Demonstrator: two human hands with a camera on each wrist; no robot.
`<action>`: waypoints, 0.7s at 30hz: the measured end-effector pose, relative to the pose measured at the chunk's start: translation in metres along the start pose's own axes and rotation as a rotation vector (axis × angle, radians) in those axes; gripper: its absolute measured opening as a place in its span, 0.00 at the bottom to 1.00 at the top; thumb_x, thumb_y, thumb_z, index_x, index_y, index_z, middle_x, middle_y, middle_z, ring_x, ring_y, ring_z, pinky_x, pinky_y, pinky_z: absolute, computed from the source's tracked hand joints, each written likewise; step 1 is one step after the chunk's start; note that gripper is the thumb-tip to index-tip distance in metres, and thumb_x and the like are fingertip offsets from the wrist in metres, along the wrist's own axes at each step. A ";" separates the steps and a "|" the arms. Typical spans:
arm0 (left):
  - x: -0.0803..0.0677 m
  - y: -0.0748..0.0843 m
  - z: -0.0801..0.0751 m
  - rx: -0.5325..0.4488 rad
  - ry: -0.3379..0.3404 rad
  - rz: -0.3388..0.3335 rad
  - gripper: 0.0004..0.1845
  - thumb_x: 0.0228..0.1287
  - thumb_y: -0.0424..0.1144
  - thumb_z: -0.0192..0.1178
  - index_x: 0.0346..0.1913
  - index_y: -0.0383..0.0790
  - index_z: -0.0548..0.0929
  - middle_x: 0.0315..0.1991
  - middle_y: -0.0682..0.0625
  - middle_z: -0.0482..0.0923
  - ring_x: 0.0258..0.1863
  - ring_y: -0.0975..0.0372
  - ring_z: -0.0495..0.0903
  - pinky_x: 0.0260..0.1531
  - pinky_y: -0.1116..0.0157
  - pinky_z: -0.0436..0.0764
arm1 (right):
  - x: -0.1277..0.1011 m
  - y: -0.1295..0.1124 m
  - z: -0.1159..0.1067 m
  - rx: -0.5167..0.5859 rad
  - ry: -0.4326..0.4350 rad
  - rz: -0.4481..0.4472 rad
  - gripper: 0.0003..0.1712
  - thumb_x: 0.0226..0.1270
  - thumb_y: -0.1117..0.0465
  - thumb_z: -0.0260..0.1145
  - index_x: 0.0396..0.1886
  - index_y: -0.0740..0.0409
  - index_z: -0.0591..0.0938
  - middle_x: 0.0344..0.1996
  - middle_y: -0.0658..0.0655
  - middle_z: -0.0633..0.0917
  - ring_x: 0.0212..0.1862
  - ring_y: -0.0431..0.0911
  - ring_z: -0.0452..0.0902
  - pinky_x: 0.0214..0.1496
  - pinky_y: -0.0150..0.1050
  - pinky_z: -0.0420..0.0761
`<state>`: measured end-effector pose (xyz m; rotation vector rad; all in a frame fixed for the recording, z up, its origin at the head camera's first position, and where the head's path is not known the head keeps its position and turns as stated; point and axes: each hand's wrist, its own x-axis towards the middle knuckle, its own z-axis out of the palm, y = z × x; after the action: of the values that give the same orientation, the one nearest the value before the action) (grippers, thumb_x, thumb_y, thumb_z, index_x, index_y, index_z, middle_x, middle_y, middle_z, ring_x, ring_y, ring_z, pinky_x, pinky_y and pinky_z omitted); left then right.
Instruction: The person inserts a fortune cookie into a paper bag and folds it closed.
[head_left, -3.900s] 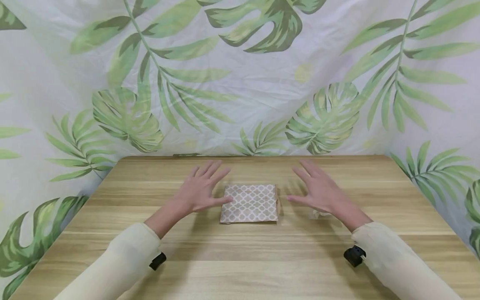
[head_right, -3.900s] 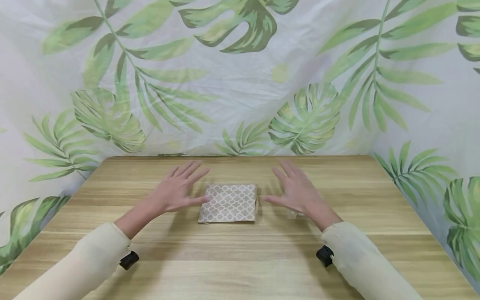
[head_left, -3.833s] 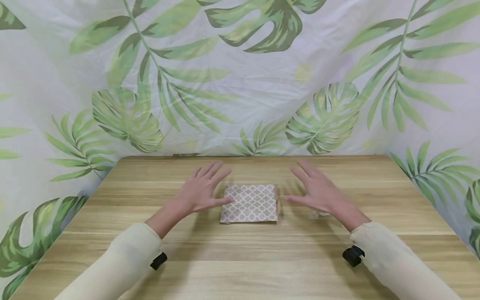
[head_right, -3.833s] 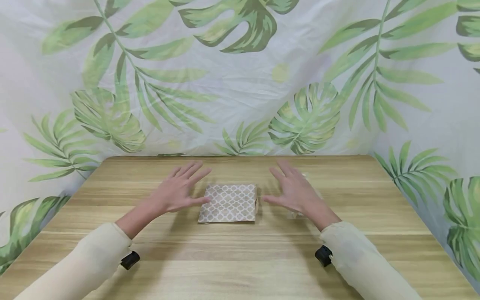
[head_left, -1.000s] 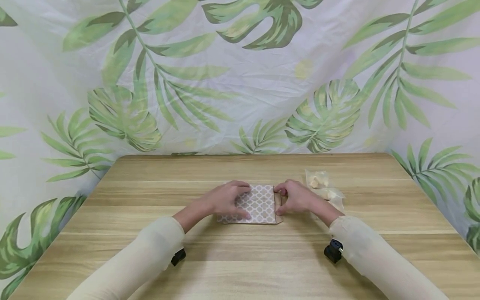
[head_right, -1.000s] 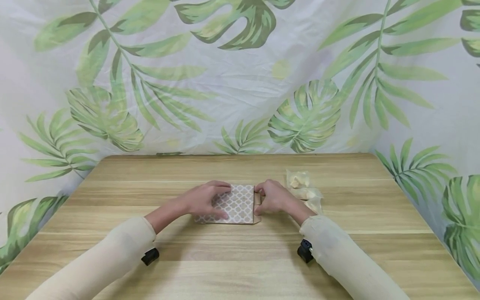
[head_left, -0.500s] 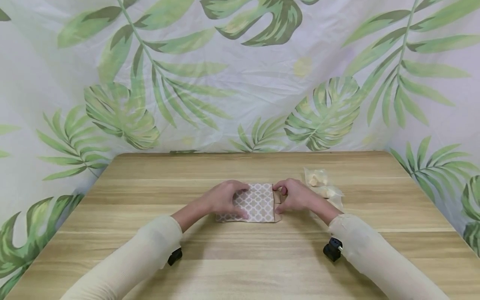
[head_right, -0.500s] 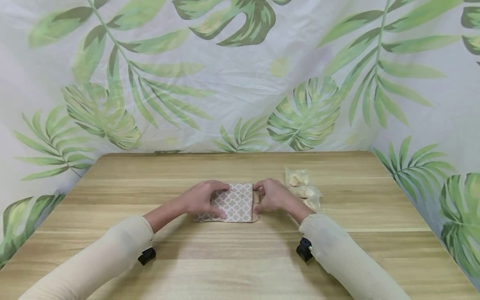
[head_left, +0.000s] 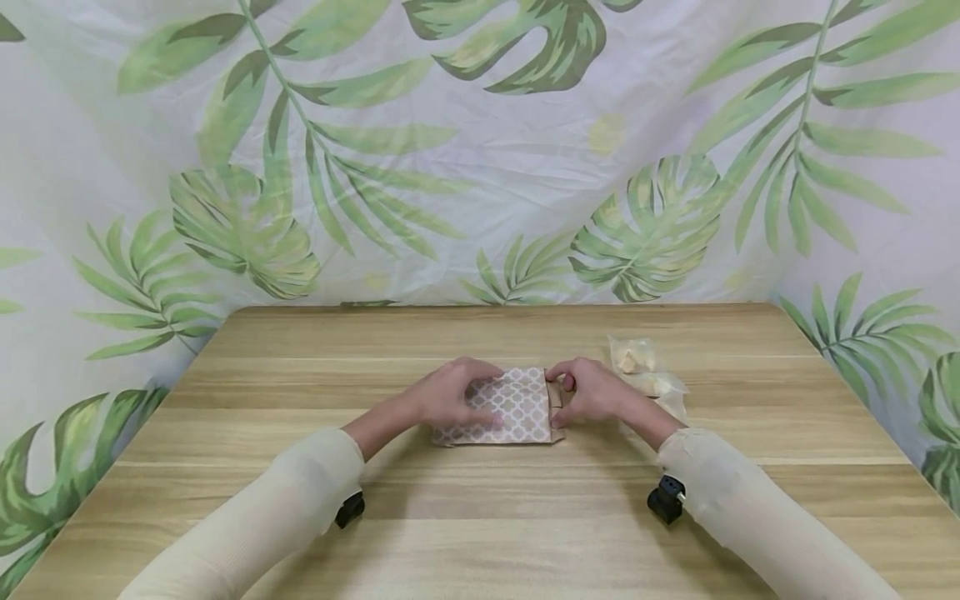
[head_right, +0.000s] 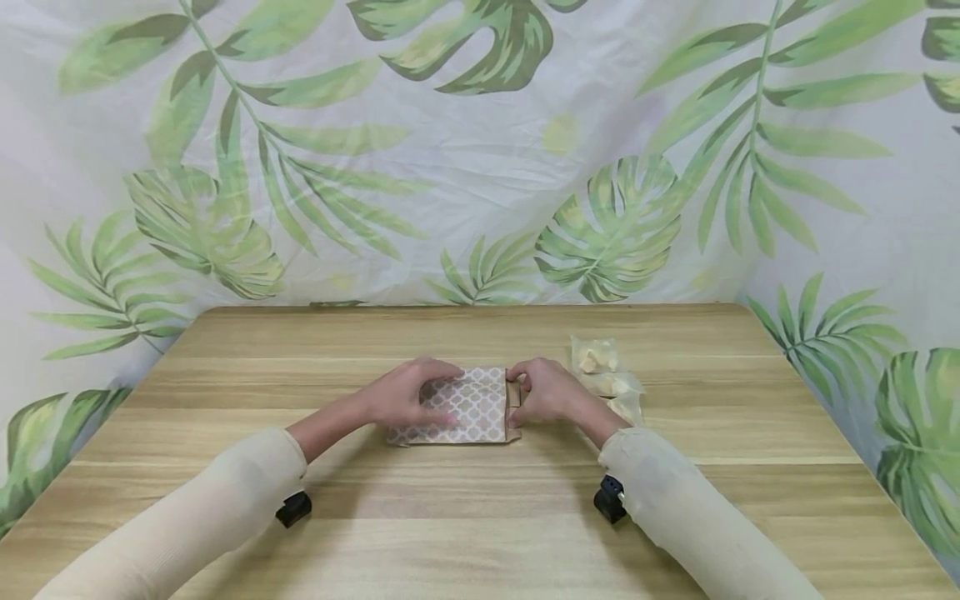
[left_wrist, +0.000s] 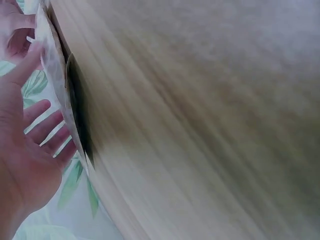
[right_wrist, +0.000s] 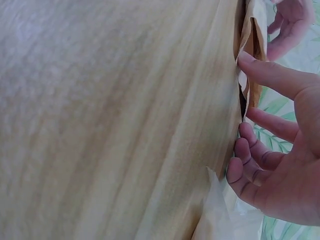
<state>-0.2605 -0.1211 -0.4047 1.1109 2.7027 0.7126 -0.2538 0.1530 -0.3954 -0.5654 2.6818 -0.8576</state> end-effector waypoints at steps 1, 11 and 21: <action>0.001 0.000 0.000 0.002 -0.001 0.001 0.44 0.54 0.53 0.79 0.68 0.31 0.77 0.66 0.38 0.78 0.69 0.45 0.74 0.72 0.48 0.70 | 0.000 0.000 0.000 0.002 0.000 0.003 0.39 0.44 0.62 0.87 0.59 0.65 0.83 0.34 0.55 0.78 0.35 0.45 0.70 0.39 0.37 0.72; 0.001 0.002 0.003 0.047 -0.028 -0.042 0.53 0.45 0.56 0.83 0.71 0.31 0.74 0.71 0.37 0.73 0.72 0.44 0.71 0.74 0.49 0.67 | 0.001 -0.002 0.000 0.013 -0.005 0.016 0.39 0.44 0.62 0.87 0.59 0.65 0.83 0.34 0.55 0.78 0.36 0.46 0.70 0.39 0.37 0.72; 0.002 0.001 0.004 0.021 -0.024 -0.050 0.53 0.46 0.56 0.83 0.72 0.31 0.73 0.71 0.37 0.73 0.72 0.45 0.70 0.74 0.50 0.67 | -0.004 -0.003 0.001 -0.173 0.070 -0.158 0.25 0.45 0.62 0.86 0.47 0.62 0.91 0.42 0.55 0.79 0.47 0.50 0.72 0.50 0.44 0.77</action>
<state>-0.2602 -0.1176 -0.4072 1.0455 2.7136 0.6597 -0.2497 0.1523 -0.3940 -0.8096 2.8236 -0.6993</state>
